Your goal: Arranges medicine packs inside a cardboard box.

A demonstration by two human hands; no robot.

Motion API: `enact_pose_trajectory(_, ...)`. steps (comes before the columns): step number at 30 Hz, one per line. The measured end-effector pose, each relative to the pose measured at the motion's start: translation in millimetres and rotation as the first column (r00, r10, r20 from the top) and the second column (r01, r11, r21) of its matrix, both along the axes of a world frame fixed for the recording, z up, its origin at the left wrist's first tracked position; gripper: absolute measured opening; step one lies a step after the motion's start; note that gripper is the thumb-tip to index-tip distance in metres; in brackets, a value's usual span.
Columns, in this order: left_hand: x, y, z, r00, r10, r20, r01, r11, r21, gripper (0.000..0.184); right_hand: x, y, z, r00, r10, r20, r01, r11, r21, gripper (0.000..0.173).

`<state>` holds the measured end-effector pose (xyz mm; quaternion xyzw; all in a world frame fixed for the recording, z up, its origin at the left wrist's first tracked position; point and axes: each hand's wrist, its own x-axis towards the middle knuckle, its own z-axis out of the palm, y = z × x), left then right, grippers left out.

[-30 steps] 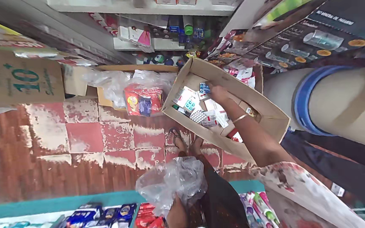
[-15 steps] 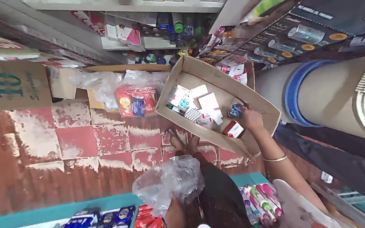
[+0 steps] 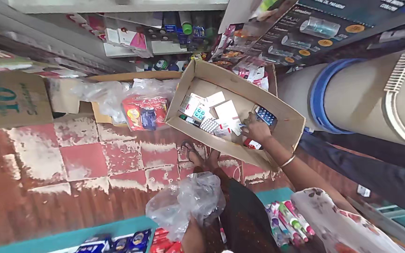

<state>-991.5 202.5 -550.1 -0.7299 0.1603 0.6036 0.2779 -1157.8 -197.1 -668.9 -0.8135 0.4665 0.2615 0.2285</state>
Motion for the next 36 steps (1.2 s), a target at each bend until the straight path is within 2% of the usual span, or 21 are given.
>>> enact_pose_trajectory(1,-1,-1,0,1.0,-0.012,0.011,0.012,1.0,0.011,0.059,19,-7,14,0.996,-0.023,-0.087,0.037,0.986,0.162,0.064)
enact_pose_trajectory(2,-2,-3,1,0.999,-0.025,0.03,0.024,1.0,0.019,0.058,32,-6,15,0.994,-0.022,-0.109,0.044,0.978,0.204,0.067)
enact_pose_trajectory(5,0,-4,3,1.0,0.027,-0.005,-0.026,0.999,0.029,0.054,44,12,-3,0.991,-0.024,-0.129,0.047,0.982,0.182,0.063)
enact_pose_trajectory(8,-5,-15,10,0.993,-0.071,0.096,0.068,0.997,0.03,0.057,38,16,-2,0.988,-0.096,-0.118,0.118,0.974,0.195,0.049)
enact_pose_trajectory(10,-4,-22,14,0.993,-0.07,0.093,0.067,0.997,0.041,0.059,22,19,19,0.974,-0.222,-0.045,0.227,0.954,0.198,0.038)
enact_pose_trajectory(12,-4,-24,13,0.994,-0.058,0.09,0.053,0.997,0.054,0.059,-3,24,38,0.909,-0.409,0.077,0.395,0.906,0.155,0.034)
enact_pose_trajectory(13,-6,-25,14,0.992,-0.06,0.113,0.055,0.997,0.051,0.058,-18,29,41,0.863,-0.481,0.156,0.471,0.877,0.099,0.032)
enact_pose_trajectory(15,-13,-36,28,0.968,-0.088,0.234,0.096,0.995,-0.02,0.051,-41,34,45,0.793,-0.585,0.173,0.589,0.807,0.029,0.033)
enact_pose_trajectory(16,-8,-62,49,0.97,-0.08,0.232,0.087,0.996,-0.022,0.048,-46,34,48,0.772,-0.621,0.136,0.627,0.779,-0.003,0.036)
enact_pose_trajectory(17,15,-112,77,1.0,0.015,0.027,-0.018,0.988,0.151,0.051,-49,34,50,0.752,-0.65,0.112,0.657,0.753,-0.041,0.041)
enact_pose_trajectory(19,35,-148,100,0.99,0.107,-0.093,-0.086,0.975,0.206,0.05,-42,34,51,0.731,-0.675,0.1,0.683,0.721,-0.116,0.057)
enact_pose_trajectory(21,17,-103,70,1.0,0.015,-0.009,-0.013,0.99,0.139,0.052,-22,32,43,0.743,-0.656,0.136,0.669,0.734,-0.118,0.063)
enact_pose_trajectory(22,-6,-50,38,0.98,-0.079,0.184,0.087,0.995,-0.038,0.051,-8,29,36,0.762,-0.631,0.143,0.645,0.759,-0.09,0.064)
enact_pose_trajectory(24,-17,-5,-1,0.967,-0.156,0.199,0.166,0.985,-0.037,0.057,24,21,12,0.775,-0.604,0.187,0.617,0.787,-0.015,0.068)
enact_pose_trajectory(26,-17,-13,8,0.96,-0.152,0.235,0.175,0.981,-0.081,0.052,62,7,-7,0.774,-0.608,0.175,0.611,0.79,0.043,0.088)
enact_pose_trajectory(27,-11,-41,30,0.967,-0.117,0.224,0.137,0.988,-0.072,0.048,81,1,-13,0.775,-0.613,0.155,0.613,0.788,0.055,0.099)
enact_pose_trajectory(28,12,-97,61,1.0,-0.014,0.007,0.013,0.99,0.138,0.05,98,-5,-17,0.78,-0.614,0.124,0.611,0.789,0.063,0.108)
enact_pose_trajectory(30,28,-150,99,0.993,0.118,-0.022,-0.113,0.979,0.168,0.046,121,-10,-26,0.791,-0.61,0.046,0.607,0.792,0.062,0.115)
enact_pose_trajectory(32,19,-151,101,0.992,0.104,0.069,-0.111,0.989,0.102,0.045,128,-14,-32,0.778,-0.629,-0.008,0.628,0.775,0.074,0.117)
enact_pose_trajectory(34,-1,-117,78,0.979,0.019,0.202,-0.015,1.0,-0.017,0.043,122,-20,-28,0.751,-0.66,-0.025,0.66,0.749,0.068,0.116)
enact_pose_trajectory(36,7,-113,72,0.998,0.029,0.051,-0.033,0.995,0.093,0.047,107,-24,-17,0.729,-0.684,-0.013,0.684,0.728,0.033,0.111)
